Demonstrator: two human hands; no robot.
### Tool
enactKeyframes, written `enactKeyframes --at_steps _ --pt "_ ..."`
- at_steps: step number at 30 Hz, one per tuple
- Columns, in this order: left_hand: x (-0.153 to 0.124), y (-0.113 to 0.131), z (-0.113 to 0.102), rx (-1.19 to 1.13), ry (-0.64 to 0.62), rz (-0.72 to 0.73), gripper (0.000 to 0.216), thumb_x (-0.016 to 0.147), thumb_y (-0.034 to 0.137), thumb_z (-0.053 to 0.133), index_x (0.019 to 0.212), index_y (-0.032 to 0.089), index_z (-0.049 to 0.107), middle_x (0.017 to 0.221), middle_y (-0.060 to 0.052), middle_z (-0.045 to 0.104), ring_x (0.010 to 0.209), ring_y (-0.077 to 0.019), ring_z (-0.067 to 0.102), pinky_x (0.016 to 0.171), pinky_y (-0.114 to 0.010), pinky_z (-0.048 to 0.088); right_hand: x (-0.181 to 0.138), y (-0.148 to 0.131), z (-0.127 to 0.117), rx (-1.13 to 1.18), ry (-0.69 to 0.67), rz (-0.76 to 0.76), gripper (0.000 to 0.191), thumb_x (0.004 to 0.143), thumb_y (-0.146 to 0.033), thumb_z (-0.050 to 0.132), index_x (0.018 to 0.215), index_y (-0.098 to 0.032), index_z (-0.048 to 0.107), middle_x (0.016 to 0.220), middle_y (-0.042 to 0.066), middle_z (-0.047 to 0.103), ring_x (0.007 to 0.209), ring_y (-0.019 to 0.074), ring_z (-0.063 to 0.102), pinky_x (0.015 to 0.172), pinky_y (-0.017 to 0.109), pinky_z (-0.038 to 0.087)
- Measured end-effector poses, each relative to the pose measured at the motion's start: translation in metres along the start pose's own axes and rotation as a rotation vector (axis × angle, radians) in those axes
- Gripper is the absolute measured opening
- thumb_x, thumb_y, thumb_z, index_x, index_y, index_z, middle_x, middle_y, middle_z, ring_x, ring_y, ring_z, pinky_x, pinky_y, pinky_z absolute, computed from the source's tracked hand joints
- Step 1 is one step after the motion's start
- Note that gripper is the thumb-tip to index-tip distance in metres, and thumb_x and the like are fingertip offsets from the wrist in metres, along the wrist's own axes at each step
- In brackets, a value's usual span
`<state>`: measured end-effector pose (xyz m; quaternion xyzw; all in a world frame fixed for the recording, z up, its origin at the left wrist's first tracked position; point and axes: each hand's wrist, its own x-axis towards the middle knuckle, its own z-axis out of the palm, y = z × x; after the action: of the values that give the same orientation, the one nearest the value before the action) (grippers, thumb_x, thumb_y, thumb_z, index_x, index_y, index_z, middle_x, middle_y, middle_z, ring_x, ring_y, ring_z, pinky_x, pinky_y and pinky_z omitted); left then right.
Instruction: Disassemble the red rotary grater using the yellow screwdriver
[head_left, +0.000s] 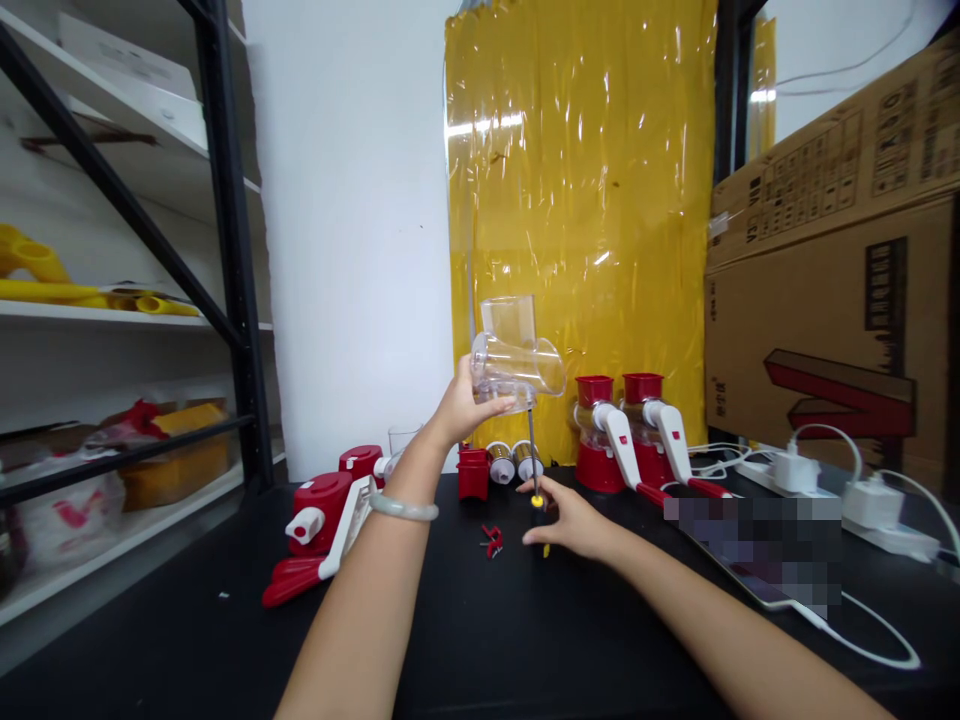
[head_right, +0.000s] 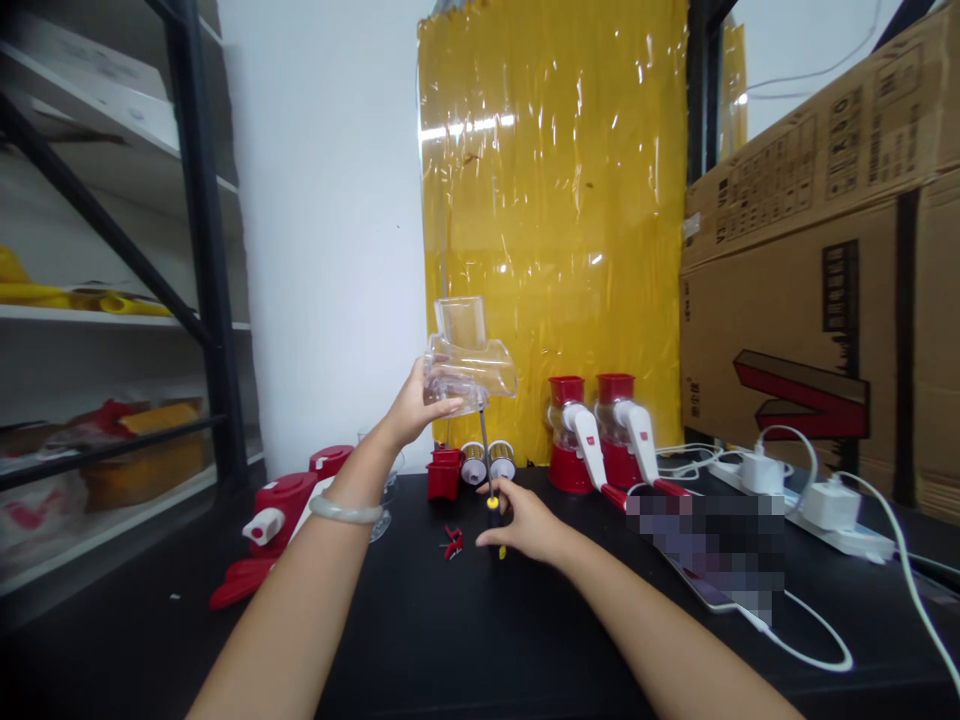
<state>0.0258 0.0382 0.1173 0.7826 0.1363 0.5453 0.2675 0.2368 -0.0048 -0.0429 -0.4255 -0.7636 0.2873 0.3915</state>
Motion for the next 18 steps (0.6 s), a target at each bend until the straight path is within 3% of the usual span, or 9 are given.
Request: enactKeyframes --at_steps 2,4,7,10,13,15,18 --pt "0.0 0.001 0.0 -0.004 -0.011 0.006 0.076 0.062 0.035 0.09 0.122 0.021 0.044 0.116 -0.012 0.068 0.115 -0.0328 0.066 0.104 -0.053 0.048 -0.001 -0.001 -0.001 -0.047 0.011 -0.016 0.085 0.055 -0.041 0.093 0.13 -0.02 0.058 0.126 0.013 0.06 0.116 0.0303 0.06 0.102 0.047 0.048" --pt "0.0 0.001 0.0 -0.006 -0.019 0.008 0.076 0.063 0.036 0.089 0.122 0.021 0.043 0.114 -0.013 0.068 0.112 -0.0319 0.067 0.102 -0.052 0.05 -0.004 -0.003 -0.005 0.02 -0.066 -0.048 0.085 0.064 -0.042 0.088 0.137 -0.021 0.052 0.13 0.013 0.059 0.124 0.0293 0.057 0.106 0.046 0.045" --pt "0.0 0.001 0.0 -0.003 -0.019 0.006 0.077 0.063 0.037 0.089 0.122 0.021 0.042 0.114 -0.012 0.068 0.111 -0.0313 0.067 0.101 -0.051 0.05 -0.007 -0.004 -0.01 0.171 -0.199 -0.067 0.075 0.078 -0.043 0.077 0.143 -0.022 0.046 0.117 0.01 0.067 0.118 0.0255 0.062 0.103 0.045 0.047" --pt "0.0 0.001 -0.001 0.007 -0.028 0.0 0.078 0.064 0.039 0.089 0.123 0.02 0.041 0.117 -0.013 0.067 0.113 -0.0319 0.066 0.101 -0.051 0.049 -0.004 -0.001 -0.006 0.113 -0.098 -0.031 0.077 0.07 -0.045 0.084 0.137 -0.021 0.053 0.101 0.006 0.068 0.099 0.0245 0.067 0.094 0.044 0.051" --pt "0.0 0.001 -0.001 0.023 -0.022 0.002 0.079 0.063 0.039 0.089 0.123 0.019 0.041 0.119 -0.015 0.066 0.114 -0.0322 0.065 0.101 -0.05 0.049 0.0 0.002 0.0 -0.049 0.051 -0.043 0.084 0.057 -0.047 0.092 0.129 -0.02 0.06 0.104 0.007 0.066 0.099 0.0258 0.064 0.092 0.043 0.052" --pt "0.0 0.001 0.0 0.025 -0.001 0.004 0.079 0.062 0.038 0.09 0.122 0.019 0.043 0.12 -0.014 0.066 0.113 -0.0315 0.066 0.1 -0.05 0.05 0.001 0.001 0.0 -0.055 0.049 -0.069 0.079 0.062 -0.051 0.088 0.13 -0.02 0.061 0.112 0.009 0.066 0.106 0.027 0.063 0.094 0.042 0.051" --pt "0.001 0.002 0.003 0.003 0.064 0.007 0.074 0.061 0.037 0.089 0.117 0.02 0.045 0.118 -0.012 0.066 0.111 -0.0293 0.066 0.099 -0.047 0.051 -0.003 -0.003 -0.005 0.024 -0.06 -0.061 0.054 0.077 -0.055 0.076 0.117 -0.019 0.067 0.11 0.01 0.07 0.103 0.0258 0.066 0.092 0.042 0.052"
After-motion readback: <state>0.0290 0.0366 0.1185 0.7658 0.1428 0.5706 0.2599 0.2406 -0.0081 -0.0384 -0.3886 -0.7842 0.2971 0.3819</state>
